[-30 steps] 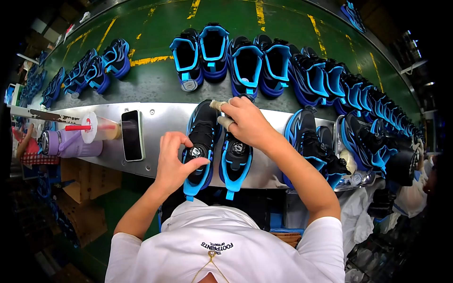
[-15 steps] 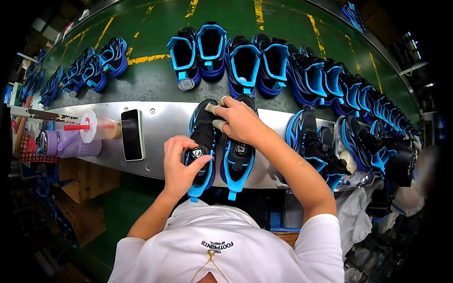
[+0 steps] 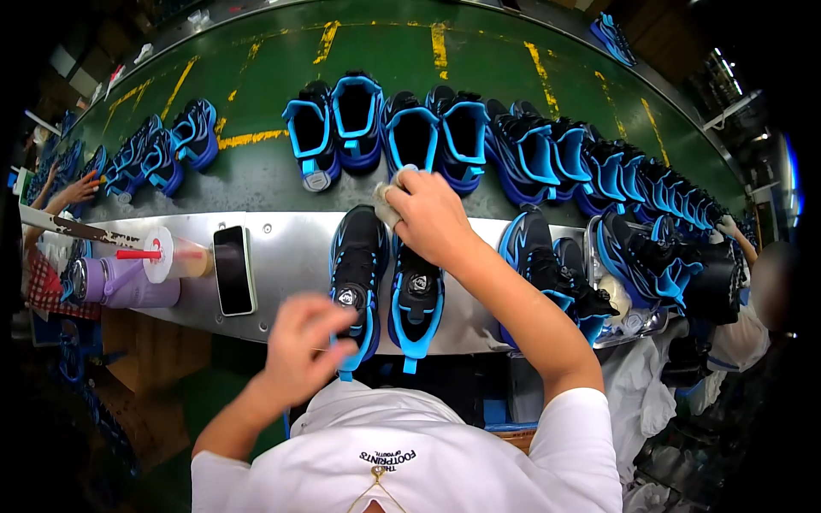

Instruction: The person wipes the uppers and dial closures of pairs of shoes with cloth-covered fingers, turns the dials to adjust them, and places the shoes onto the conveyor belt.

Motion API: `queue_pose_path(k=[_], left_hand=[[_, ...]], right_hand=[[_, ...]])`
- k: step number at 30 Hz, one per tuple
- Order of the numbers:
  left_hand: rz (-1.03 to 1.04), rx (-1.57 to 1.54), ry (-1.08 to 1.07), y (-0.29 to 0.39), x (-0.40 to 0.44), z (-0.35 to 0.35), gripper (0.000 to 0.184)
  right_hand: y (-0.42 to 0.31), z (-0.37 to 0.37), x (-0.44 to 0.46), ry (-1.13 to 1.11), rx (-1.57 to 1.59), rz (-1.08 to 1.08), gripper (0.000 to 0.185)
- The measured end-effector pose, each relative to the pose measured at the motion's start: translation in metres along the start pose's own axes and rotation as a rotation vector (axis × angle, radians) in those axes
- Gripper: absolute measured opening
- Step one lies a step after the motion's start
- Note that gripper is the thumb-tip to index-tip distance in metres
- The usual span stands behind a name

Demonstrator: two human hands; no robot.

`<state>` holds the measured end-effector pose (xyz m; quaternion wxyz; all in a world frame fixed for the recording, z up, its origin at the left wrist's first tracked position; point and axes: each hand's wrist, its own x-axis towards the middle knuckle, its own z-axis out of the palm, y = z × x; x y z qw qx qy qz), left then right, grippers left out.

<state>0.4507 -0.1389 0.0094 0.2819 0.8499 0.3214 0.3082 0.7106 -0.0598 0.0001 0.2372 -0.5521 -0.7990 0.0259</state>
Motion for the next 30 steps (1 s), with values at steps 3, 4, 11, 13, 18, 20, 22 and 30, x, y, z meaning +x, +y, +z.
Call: queue_pose_path(k=[3,4,11,13,18,20,22,30], left_hand=[[0.012,0.207,-0.409,0.040,-0.018,0.026,0.070],[0.040,0.280,-0.488,0.041,-0.015,0.038,0.076],[-0.110,0.186,-0.519,0.021,0.036,0.048,0.034],[-0.132,0.087,-0.445,0.018,0.047,-0.002,0.038],[-0.370,0.305,-0.401,0.019,0.083,-0.112,0.041],[-0.428,0.475,-0.347,-0.005,0.104,-0.127,0.039],[-0.382,0.649,-0.308,-0.040,0.126,-0.136,0.040],[-0.380,0.739,-0.162,-0.107,0.183,-0.097,0.040]], right_hand=[[0.020,0.011,0.022,0.080,-0.311,-0.197,0.029],[0.028,0.023,0.027,0.026,-0.410,-0.211,0.029],[0.113,0.027,0.011,-0.057,-0.400,0.099,0.037],[0.128,0.014,0.010,-0.144,-0.547,0.152,0.040],[0.096,0.012,0.047,-0.033,-0.468,0.021,0.025],[0.078,0.020,0.062,-0.003,-0.294,-0.015,0.032],[0.064,0.023,0.075,-0.003,-0.228,-0.040,0.037],[0.052,0.036,0.109,-0.233,-0.143,0.160,0.048]])
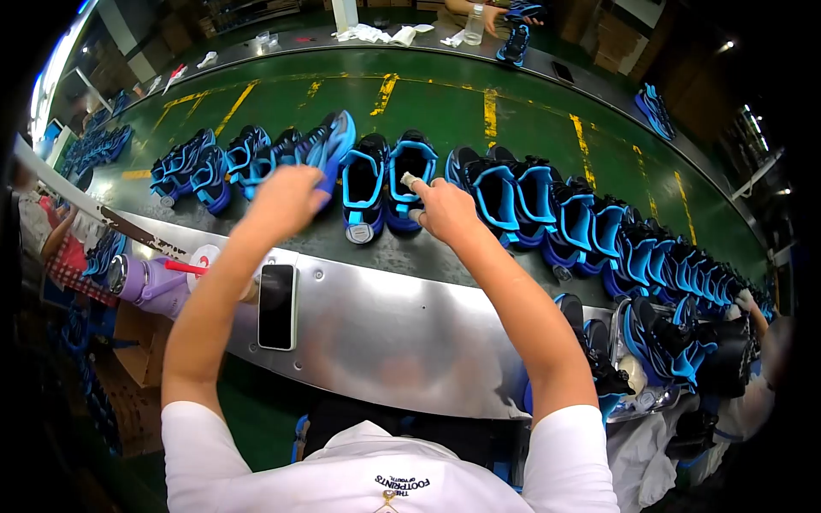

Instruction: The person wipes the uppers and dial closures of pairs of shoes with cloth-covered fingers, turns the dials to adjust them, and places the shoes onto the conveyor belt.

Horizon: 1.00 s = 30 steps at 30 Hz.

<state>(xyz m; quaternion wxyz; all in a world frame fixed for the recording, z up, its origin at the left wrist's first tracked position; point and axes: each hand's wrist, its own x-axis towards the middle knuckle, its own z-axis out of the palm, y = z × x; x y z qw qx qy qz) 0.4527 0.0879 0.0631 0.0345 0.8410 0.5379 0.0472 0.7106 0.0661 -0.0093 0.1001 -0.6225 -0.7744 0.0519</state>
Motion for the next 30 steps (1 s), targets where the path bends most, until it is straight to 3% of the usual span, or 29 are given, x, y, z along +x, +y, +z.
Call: queue_pose_path(k=[2,4,5,7,9,11,14,18,21,22,23,24,26,29,30], left_hand=[[0.262,-0.297,0.106,0.000,0.007,0.059,0.037],[0.270,-0.317,0.187,0.006,0.014,0.120,0.028],[0.170,-0.336,0.172,0.012,0.015,0.127,0.025],[0.059,-0.320,0.093,0.026,0.010,0.110,0.021],[0.117,-0.368,0.102,0.048,-0.025,0.073,0.019],[0.213,-0.427,0.035,0.065,-0.075,0.056,0.017],[0.450,-0.428,0.064,0.095,-0.167,0.051,0.017],[0.333,-0.559,-0.127,0.111,-0.230,0.079,0.022],[0.272,-0.827,-0.053,0.102,-0.235,0.070,0.025],[0.111,-0.851,-0.168,0.103,-0.231,0.049,0.030],[0.159,-0.749,0.070,0.100,-0.223,0.047,0.034],[0.205,-0.643,0.298,0.099,-0.214,0.045,0.038],[0.304,-0.463,0.359,0.110,-0.191,0.031,0.040],[0.445,-0.381,0.276,0.113,-0.167,0.053,0.043],[0.492,-0.381,0.225,0.112,-0.161,0.067,0.045]], right_hand=[[0.005,0.020,0.011,-0.052,0.036,-0.004,0.050],[0.014,0.037,0.014,-0.047,0.133,-0.017,0.042],[0.014,0.038,0.011,-0.053,0.141,-0.027,0.039],[0.012,0.029,-0.012,0.035,0.216,-0.132,0.031],[0.013,-0.004,-0.047,-0.219,0.269,-0.132,0.032],[0.021,-0.011,-0.101,-0.139,0.421,-0.276,0.035],[-0.006,-0.037,-0.185,-0.275,0.525,-0.203,0.030],[-0.030,-0.021,-0.260,-0.277,0.497,-0.141,0.028],[-0.034,-0.065,-0.263,-0.317,0.479,-0.071,0.022],[-0.034,-0.075,-0.259,-0.333,0.452,-0.063,0.021],[-0.030,-0.074,-0.257,-0.054,0.537,-0.120,0.022],[-0.037,-0.097,-0.250,-0.047,0.436,0.024,0.034],[-0.042,-0.098,-0.236,0.187,0.264,-0.020,0.047],[-0.045,-0.063,-0.214,0.337,0.168,-0.148,0.054],[-0.040,-0.052,-0.214,0.262,0.181,-0.139,0.052]])
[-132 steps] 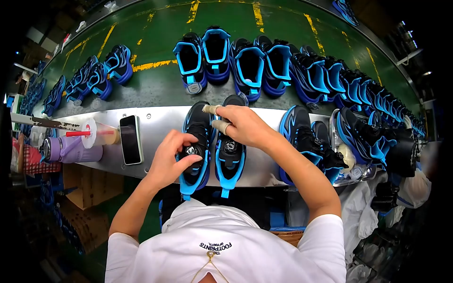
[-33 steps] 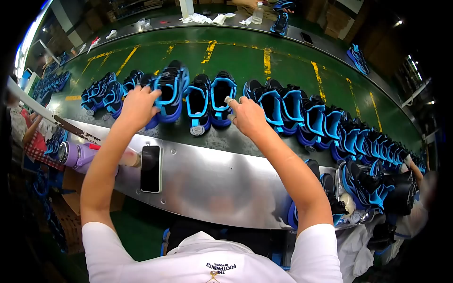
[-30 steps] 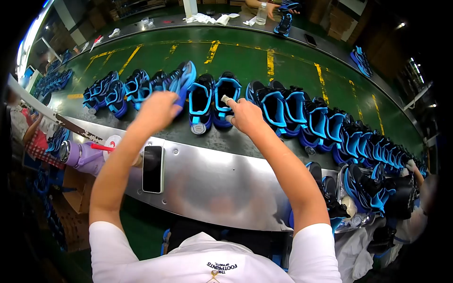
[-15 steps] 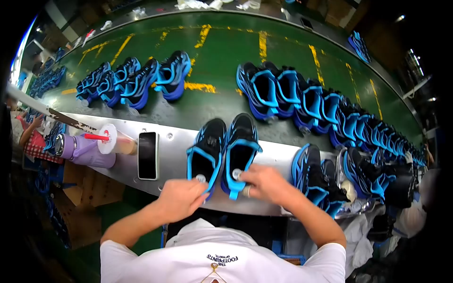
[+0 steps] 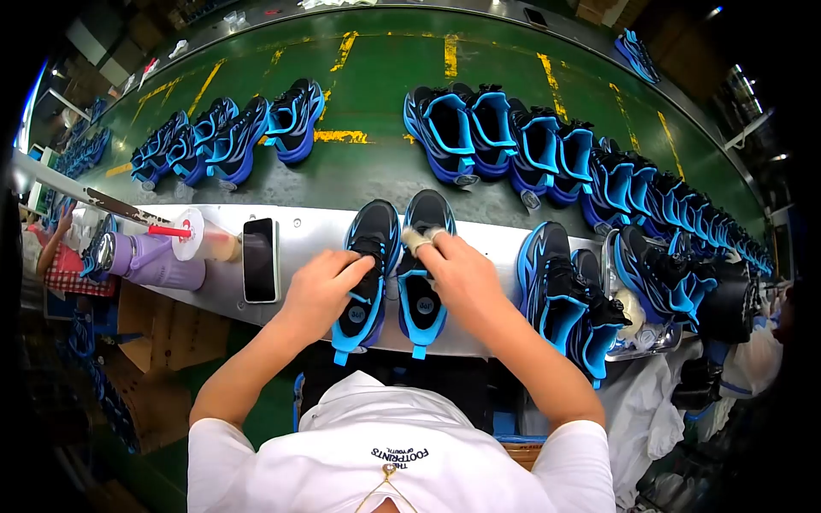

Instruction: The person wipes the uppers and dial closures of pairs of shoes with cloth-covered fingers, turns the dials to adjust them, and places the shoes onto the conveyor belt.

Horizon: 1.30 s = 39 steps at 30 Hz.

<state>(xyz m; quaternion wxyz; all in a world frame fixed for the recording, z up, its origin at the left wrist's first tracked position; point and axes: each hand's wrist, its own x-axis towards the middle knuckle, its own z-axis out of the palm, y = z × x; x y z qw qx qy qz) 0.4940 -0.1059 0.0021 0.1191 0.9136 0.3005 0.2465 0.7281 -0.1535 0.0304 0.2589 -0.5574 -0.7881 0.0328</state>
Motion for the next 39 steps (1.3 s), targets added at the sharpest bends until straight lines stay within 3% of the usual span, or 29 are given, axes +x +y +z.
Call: queue_pose_path(k=[2,7,9,12,18,23,25,28,29,32,33,36,37,39], left_hand=[[-0.106,-0.016,-0.009,0.006,-0.003,0.013,0.044],[-0.261,-0.063,0.172,0.019,-0.005,0.031,0.045],[-0.329,-0.061,0.162,0.024,-0.005,0.031,0.048],[-0.219,0.050,0.156,0.025,-0.005,0.022,0.049],[0.035,-0.088,0.169,0.012,-0.006,0.025,0.044],[-0.022,-0.067,0.190,0.016,-0.023,0.034,0.046],[-0.064,-0.117,0.151,0.024,-0.024,0.026,0.047],[-0.061,-0.231,0.045,0.020,-0.027,0.011,0.044],[-0.049,-0.277,0.001,0.014,-0.026,0.003,0.042],[-0.442,-0.711,-0.343,-0.004,0.005,-0.018,0.027],[-0.324,-0.627,-0.254,-0.009,0.010,-0.005,0.018],[-0.207,-0.406,-0.245,0.007,0.023,-0.005,0.017],[-0.174,-0.405,-0.200,0.005,0.022,0.003,0.022],[-0.235,-0.438,-0.215,0.009,0.022,0.000,0.021]], right_hand=[[0.012,0.012,-0.008,-0.153,0.038,0.045,0.048],[0.019,0.024,-0.012,-0.093,0.207,0.275,0.049],[-0.001,0.018,-0.015,-0.094,0.143,0.275,0.051],[-0.012,0.013,-0.032,-0.085,0.138,0.227,0.054],[-0.002,0.021,-0.042,-0.048,0.053,0.087,0.051],[-0.008,0.017,-0.047,-0.065,-0.046,0.002,0.049],[-0.013,0.016,-0.052,-0.082,-0.126,-0.046,0.049],[-0.009,0.008,-0.057,-0.173,-0.027,-0.085,0.048],[-0.004,0.008,-0.055,-0.200,0.143,-0.067,0.042],[-0.002,-0.005,-0.042,-0.307,0.271,-0.086,0.034],[-0.002,-0.011,-0.040,-0.350,0.323,-0.020,0.029],[0.008,-0.041,-0.021,-0.536,0.566,0.234,0.034],[0.009,-0.039,-0.022,-0.419,0.606,0.259,0.026],[0.015,-0.032,-0.023,-0.386,0.427,0.153,0.020]])
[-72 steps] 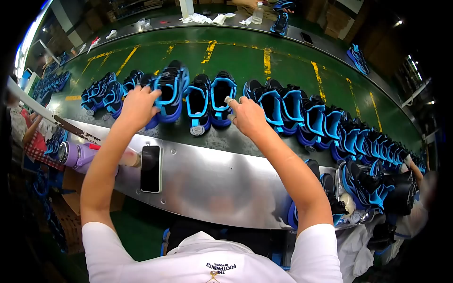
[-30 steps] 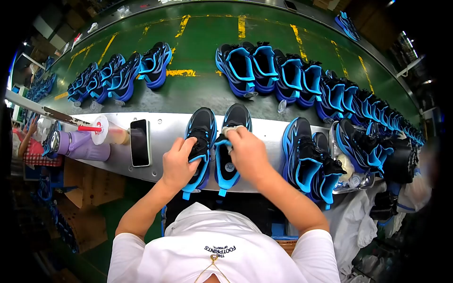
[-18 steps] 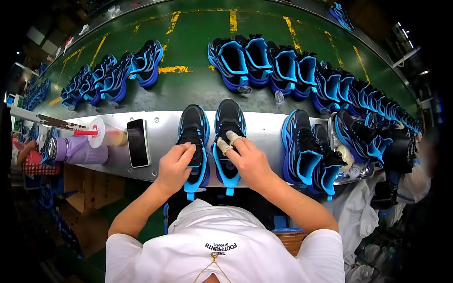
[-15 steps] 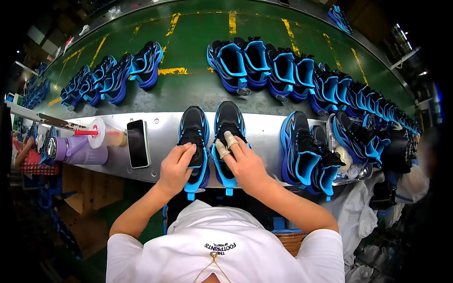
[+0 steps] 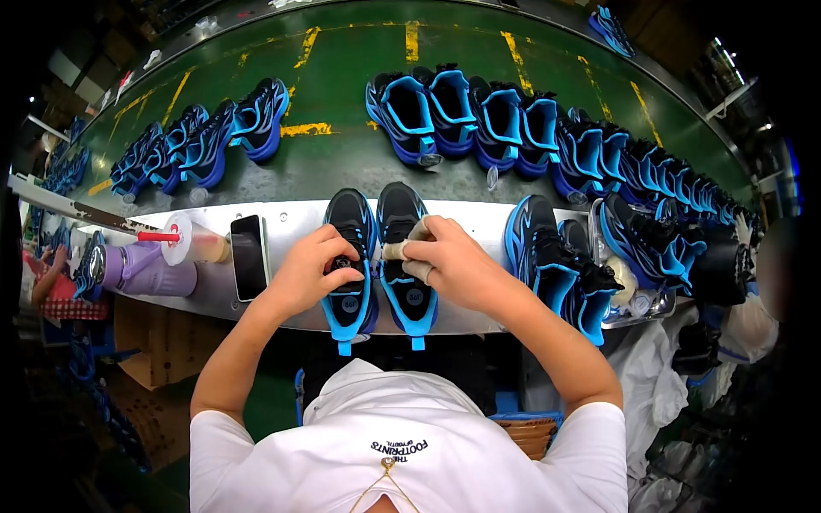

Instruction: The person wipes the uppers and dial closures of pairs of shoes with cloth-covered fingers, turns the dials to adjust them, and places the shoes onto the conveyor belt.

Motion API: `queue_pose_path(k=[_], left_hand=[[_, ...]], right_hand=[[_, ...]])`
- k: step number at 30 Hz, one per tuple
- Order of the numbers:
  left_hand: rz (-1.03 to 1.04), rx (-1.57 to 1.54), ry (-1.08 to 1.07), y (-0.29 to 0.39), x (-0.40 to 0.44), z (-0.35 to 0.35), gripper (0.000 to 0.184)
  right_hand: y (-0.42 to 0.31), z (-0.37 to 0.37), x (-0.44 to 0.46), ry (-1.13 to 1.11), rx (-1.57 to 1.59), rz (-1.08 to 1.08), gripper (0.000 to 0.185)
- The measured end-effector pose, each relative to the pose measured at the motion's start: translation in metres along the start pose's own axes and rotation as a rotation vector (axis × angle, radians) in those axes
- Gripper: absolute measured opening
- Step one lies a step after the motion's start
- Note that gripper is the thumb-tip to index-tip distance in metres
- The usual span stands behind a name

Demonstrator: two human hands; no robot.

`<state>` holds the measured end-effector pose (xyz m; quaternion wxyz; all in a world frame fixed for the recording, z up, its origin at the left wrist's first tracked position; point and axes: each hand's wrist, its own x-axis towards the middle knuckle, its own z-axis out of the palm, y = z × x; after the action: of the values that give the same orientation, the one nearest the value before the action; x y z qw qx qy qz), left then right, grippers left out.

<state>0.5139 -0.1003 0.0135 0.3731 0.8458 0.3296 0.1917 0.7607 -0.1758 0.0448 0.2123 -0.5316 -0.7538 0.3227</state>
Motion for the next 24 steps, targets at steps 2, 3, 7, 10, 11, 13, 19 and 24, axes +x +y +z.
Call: queue_pose_path(k=[2,3,7,10,11,13,19,24], left_hand=[[-0.032,-0.087,0.010,0.000,-0.006,0.006,0.021],[-0.034,-0.151,0.031,-0.003,-0.012,0.011,0.022],[0.203,-0.100,0.134,-0.016,-0.016,0.018,0.024],[-0.101,-0.172,0.075,0.012,-0.009,0.007,0.021],[-0.110,-0.161,0.082,0.011,-0.010,0.009,0.022],[-0.125,-0.147,0.082,0.006,-0.011,0.014,0.024],[-0.145,-0.278,0.027,0.004,-0.011,0.006,0.028],[-0.289,-0.357,0.004,0.010,-0.010,0.011,0.034]], right_hand=[[0.012,0.009,0.000,0.069,-0.025,-0.095,0.016],[0.018,0.013,-0.001,0.086,-0.070,-0.078,0.017],[0.019,0.019,-0.005,0.135,-0.177,-0.009,0.026],[0.021,0.005,-0.006,0.044,0.023,-0.014,0.032],[0.022,-0.001,-0.006,0.000,0.126,-0.024,0.034],[0.014,0.006,-0.010,0.060,-0.015,0.038,0.033],[0.024,-0.010,-0.007,-0.084,0.180,0.005,0.029],[0.021,0.000,-0.008,-0.025,0.015,0.128,0.032]])
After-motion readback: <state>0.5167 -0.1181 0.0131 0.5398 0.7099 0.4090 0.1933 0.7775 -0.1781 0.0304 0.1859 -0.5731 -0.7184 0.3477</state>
